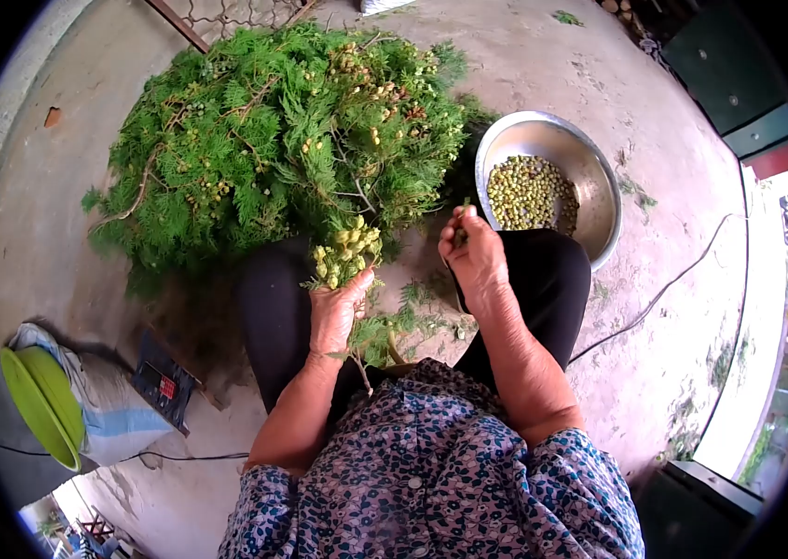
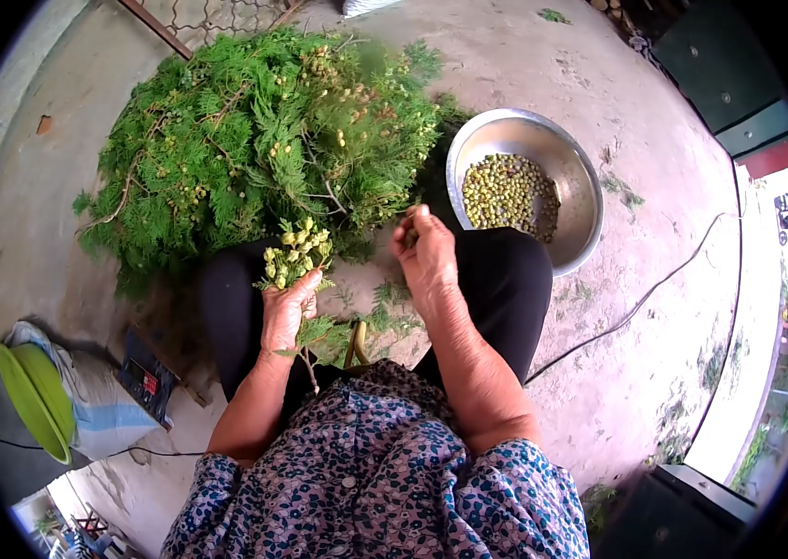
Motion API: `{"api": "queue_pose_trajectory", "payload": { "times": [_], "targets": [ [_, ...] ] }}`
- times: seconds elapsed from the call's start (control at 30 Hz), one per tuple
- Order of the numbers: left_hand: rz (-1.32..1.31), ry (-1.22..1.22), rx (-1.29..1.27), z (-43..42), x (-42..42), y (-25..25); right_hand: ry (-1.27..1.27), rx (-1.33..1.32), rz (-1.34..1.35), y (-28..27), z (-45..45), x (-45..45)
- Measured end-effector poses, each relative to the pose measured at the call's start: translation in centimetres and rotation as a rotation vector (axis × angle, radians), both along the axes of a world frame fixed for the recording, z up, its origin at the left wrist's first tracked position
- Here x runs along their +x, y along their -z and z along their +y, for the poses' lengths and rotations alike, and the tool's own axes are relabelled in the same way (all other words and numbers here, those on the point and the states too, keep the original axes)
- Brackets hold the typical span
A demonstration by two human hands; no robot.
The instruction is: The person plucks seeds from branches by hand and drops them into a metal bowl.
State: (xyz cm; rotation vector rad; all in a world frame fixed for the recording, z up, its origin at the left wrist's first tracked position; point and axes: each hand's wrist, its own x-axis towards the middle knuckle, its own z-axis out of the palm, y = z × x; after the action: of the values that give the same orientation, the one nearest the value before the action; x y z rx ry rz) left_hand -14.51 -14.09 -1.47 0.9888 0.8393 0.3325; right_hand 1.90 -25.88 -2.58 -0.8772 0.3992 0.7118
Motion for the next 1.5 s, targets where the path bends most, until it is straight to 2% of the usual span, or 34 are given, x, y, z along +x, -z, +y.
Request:
{"api": "queue_pose_trajectory", "payload": {
  "times": [0.07,0.13,0.23,0.3,0.37,0.5,0.57,0.63,0.7,0.77,0.83,0.97,1.0,1.03,1.13,1.17,1.3,1.37,1.43,1.47,1.5],
  "targets": [
    [0.138,0.068,0.124,-0.2,0.4,0.1,0.167,0.039,-0.004,-0.4,-0.8,2.1],
    [0.095,0.078,0.116,-0.2,0.4,1.2,0.351,0.124,-0.028,1.0,-2.4,5.2],
    [0.043,0.113,0.042,-0.4,0.4,0.5,0.704,0.175,-0.038,-0.7,-4.0,8.1],
    [-0.019,0.209,0.142,-0.4,0.4,-0.3,0.638,0.287,-0.239,0.0,-5.4,9.2],
    [-0.022,0.227,0.174,-0.4,0.5,-0.1,0.806,0.303,-0.119,-0.2,-6.0,10.0],
    [-0.048,0.175,0.19,-0.2,0.6,-0.4,0.918,0.186,-0.126,1.9,-6.9,11.5],
    [-0.105,0.048,-0.027,0.1,0.6,-0.2,0.924,0.236,-0.068,0.7,-6.8,11.2],
    [-0.096,0.003,-0.017,0.1,0.7,-0.3,0.829,0.296,-0.086,0.7,-6.8,10.9],
    [-0.061,-0.018,-0.027,0.3,0.4,0.2,0.848,0.2,-0.081,0.3,-6.4,10.5],
    [-0.057,-0.036,-0.03,0.3,0.5,0.2,0.736,0.351,-0.053,1.3,-6.8,11.1],
    [-0.096,-0.043,-0.083,0.2,0.5,-0.1,0.64,0.271,-0.119,0.9,-6.6,10.2],
    [-0.124,-0.027,-0.058,0.1,0.7,0.1,0.181,0.262,-0.323,-1.2,-4.4,5.8],
    [-0.126,-0.009,-0.038,0.1,0.8,0.1,0.025,0.141,-0.401,-1.3,-3.7,4.4],
    [-0.143,0.008,-0.018,0.0,0.9,0.0,-0.044,0.009,-0.363,-2.0,-2.5,2.4],
    [-0.149,0.004,-0.004,-0.2,1.0,0.1,-0.466,-0.179,-0.485,-2.1,-0.2,-2.2],
    [-0.099,0.005,0.004,-0.2,1.0,0.1,-0.492,-0.166,-0.473,-2.0,0.6,-3.5],
    [-0.038,-0.035,0.048,-0.6,1.2,0.1,-0.542,-0.294,-0.849,-1.1,2.5,-5.7],
    [-0.053,-0.064,0.057,-0.8,1.2,0.0,-0.587,-0.321,-0.852,-1.7,2.6,-5.9],
    [-0.001,0.003,0.097,-0.5,0.9,0.3,-0.559,-0.426,-1.091,-0.3,2.9,-6.1],
    [0.018,0.026,0.107,-0.4,1.0,0.0,-0.523,-0.337,-0.975,-0.2,2.9,-6.5],
    [0.019,0.025,0.107,-0.3,0.9,0.1,-0.524,-0.336,-0.975,-0.3,2.8,-6.4]
  ]
}}
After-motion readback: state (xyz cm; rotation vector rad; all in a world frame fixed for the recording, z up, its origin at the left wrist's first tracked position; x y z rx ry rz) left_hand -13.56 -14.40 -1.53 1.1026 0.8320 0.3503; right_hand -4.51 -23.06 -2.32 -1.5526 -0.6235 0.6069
